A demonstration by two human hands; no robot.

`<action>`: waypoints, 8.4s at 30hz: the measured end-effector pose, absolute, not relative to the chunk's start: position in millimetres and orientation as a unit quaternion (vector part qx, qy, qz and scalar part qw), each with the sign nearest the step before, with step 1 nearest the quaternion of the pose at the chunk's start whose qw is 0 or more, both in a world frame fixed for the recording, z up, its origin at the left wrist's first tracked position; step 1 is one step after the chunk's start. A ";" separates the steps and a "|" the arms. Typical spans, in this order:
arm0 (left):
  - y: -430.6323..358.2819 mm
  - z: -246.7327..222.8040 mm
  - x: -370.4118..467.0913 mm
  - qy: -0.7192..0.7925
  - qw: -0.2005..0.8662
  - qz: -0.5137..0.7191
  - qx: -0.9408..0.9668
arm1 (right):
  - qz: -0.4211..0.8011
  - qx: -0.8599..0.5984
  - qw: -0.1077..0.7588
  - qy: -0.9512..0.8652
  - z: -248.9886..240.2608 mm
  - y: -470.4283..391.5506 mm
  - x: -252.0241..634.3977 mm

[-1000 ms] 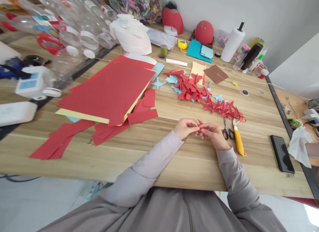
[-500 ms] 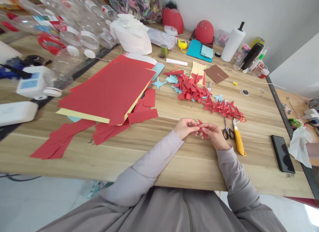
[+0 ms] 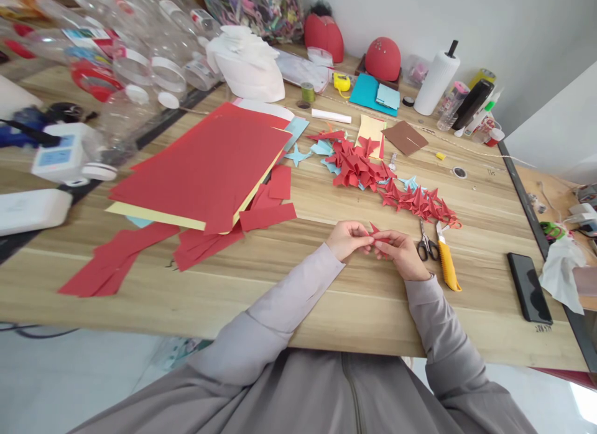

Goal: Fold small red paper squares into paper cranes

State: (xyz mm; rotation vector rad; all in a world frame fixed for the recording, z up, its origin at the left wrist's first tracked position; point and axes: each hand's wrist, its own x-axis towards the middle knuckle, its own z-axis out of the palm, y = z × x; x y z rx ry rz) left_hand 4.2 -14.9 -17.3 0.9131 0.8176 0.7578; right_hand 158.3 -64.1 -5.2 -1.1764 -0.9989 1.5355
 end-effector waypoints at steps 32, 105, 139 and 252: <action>-14.0 -14.1 2.3 0.366 0.785 0.345 0.363 | 0.608 -0.467 0.485 -0.420 -11.1 -63.3 160.2; -15.6 -16.4 4.8 0.347 0.780 0.371 0.366 | 0.619 -0.446 0.484 -0.429 -6.0 -65.0 156.8; -11.4 -13.1 2.0 0.387 0.776 0.376 0.327 | 0.607 -0.433 0.509 -0.430 -9.9 -64.0 158.8; -13.9 -13.3 3.9 0.351 0.719 0.416 0.431 | 0.563 -0.452 0.545 -0.427 -19.1 -59.4 156.4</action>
